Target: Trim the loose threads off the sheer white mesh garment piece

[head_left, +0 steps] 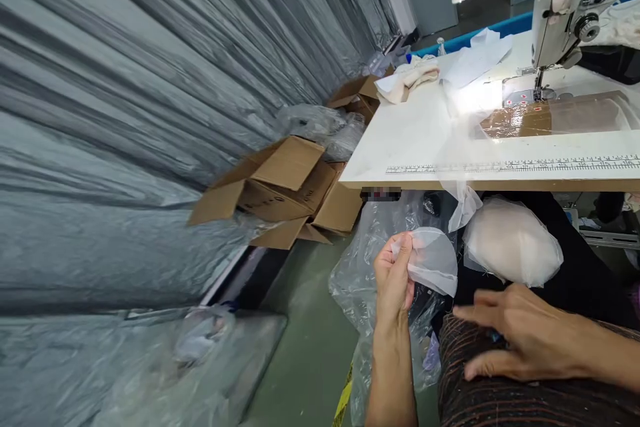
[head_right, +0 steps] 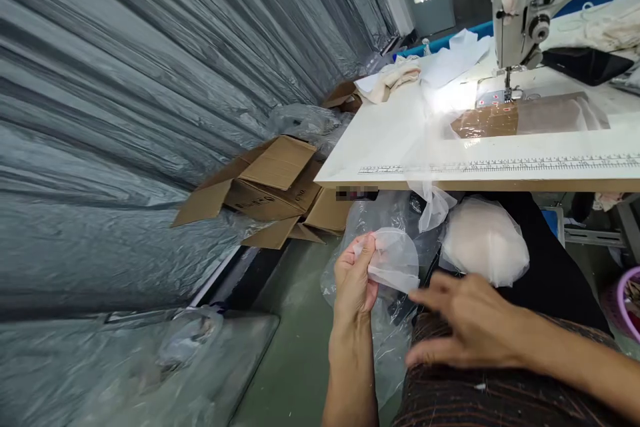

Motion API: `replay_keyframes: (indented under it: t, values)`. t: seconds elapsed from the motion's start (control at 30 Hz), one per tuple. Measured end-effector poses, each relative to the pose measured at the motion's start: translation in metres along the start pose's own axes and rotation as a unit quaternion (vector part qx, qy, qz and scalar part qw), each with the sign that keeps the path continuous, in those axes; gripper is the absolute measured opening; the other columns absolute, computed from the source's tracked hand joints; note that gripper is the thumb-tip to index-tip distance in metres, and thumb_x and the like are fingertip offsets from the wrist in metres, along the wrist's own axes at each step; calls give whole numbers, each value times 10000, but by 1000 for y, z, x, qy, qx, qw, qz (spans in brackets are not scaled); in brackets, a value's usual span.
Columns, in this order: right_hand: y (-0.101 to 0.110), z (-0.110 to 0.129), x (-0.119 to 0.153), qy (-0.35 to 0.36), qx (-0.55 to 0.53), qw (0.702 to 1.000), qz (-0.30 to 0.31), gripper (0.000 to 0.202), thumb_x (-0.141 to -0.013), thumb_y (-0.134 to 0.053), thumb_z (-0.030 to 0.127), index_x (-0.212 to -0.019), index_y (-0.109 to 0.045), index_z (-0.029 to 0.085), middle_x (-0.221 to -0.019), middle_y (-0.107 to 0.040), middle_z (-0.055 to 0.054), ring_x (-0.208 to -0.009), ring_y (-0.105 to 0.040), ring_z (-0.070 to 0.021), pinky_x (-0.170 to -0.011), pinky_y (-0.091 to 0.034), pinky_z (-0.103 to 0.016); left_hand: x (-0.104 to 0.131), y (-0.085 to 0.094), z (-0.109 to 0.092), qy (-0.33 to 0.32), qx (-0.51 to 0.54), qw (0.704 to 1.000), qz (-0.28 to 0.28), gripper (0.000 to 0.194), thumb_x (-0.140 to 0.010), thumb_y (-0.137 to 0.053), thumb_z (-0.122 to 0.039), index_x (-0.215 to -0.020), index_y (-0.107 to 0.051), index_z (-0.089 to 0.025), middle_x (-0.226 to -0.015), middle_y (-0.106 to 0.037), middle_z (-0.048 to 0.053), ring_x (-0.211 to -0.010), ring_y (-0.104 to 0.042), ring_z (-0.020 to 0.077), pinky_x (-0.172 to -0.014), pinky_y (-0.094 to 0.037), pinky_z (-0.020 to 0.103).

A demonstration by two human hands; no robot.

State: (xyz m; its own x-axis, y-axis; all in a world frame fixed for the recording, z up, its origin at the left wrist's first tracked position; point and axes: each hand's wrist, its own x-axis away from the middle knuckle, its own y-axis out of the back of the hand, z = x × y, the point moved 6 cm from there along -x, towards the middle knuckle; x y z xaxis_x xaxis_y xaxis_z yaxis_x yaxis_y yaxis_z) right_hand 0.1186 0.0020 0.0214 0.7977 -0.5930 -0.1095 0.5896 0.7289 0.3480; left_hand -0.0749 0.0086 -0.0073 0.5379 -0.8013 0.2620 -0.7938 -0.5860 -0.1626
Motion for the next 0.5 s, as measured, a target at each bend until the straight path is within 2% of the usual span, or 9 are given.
replay_keyframes:
  t: [0.07,0.13,0.17,0.27,0.33,0.37,0.4,0.43,0.5]
  values:
    - [13,-4,-8,-25,15,998,-62,534,-775,-725,536,-1185,-696,196,-843,-635,-61,-656,-541,-158,-580,-431,-272,3,-1,-2,-3,6,1000,-9,546,-469,-892,-531,-767,-632,-153,-626,-673,-21,-477,-578,88,-487,-461,193]
    - [31,-11,-19,-46,-14,985,-164,536,-790,-703,516,-1211,-664,186,-920,-626,-69,-653,-511,-141,-577,-434,-269,7,-3,-1,0,9,1000,-5,537,-501,-883,-527,-795,-633,-155,-649,-680,-17,-499,-594,94,-506,-469,197]
    - [33,-15,-26,-53,-34,981,-184,567,-753,-733,511,-1204,-658,177,-957,-622,-71,-639,-491,-127,-584,-438,-273,9,-5,1,3,7,1000,5,521,-533,-869,-534,-805,-632,-158,-659,-680,-14,-513,-603,101,-517,-475,202]
    - [23,-31,-43,-83,-138,972,-172,465,-740,-705,541,-984,-688,146,-804,-594,-29,-573,-428,-105,-527,-397,-253,16,-12,8,-17,-44,998,41,449,-670,-785,-551,-859,-642,-170,-732,-694,20,-612,-644,140,-582,-507,233]
    - [12,-38,-47,-90,-191,961,-177,442,-808,-598,588,-776,-649,150,-655,-530,-1,-576,-417,-115,-531,-382,-251,21,-9,2,-126,-120,985,14,367,-747,-754,-475,-960,-659,-192,-902,-713,57,-798,-676,180,-711,-533,268]
    - [10,-41,-47,-89,-200,955,-200,437,-810,-593,588,-744,-622,157,-633,-510,7,-582,-414,-117,-541,-379,-252,25,-7,-5,-212,-165,963,-11,328,-767,-754,-399,-1023,-660,-215,-1004,-707,65,-908,-670,193,-798,-528,285]
    - [9,-44,-45,-95,-202,949,-224,431,-816,-588,585,-724,-595,164,-609,-483,17,-573,-397,-115,-534,-362,-249,32,-5,-15,-313,-206,926,-48,315,-779,-752,-314,-1070,-658,-240,-1101,-687,68,-1016,-648,205,-895,-505,310]
    - [9,-47,-43,-101,-201,944,-241,429,-820,-583,581,-696,-560,171,-590,-451,27,-562,-375,-110,-525,-345,-247,39,-8,-22,-407,-245,879,-50,296,-776,-750,-236,-1059,-669,-257,-1098,-689,63,-1049,-642,215,-939,-485,333]
    - [10,-47,-40,-102,-187,945,-250,428,-840,-568,567,-662,-505,183,-594,-412,33,-568,-354,-109,-527,-327,-245,49,-23,-26,-529,-310,788,45,375,-769,-733,-133,-1103,-674,-293,-1043,-723,47,-994,-677,217,-957,-479,358]
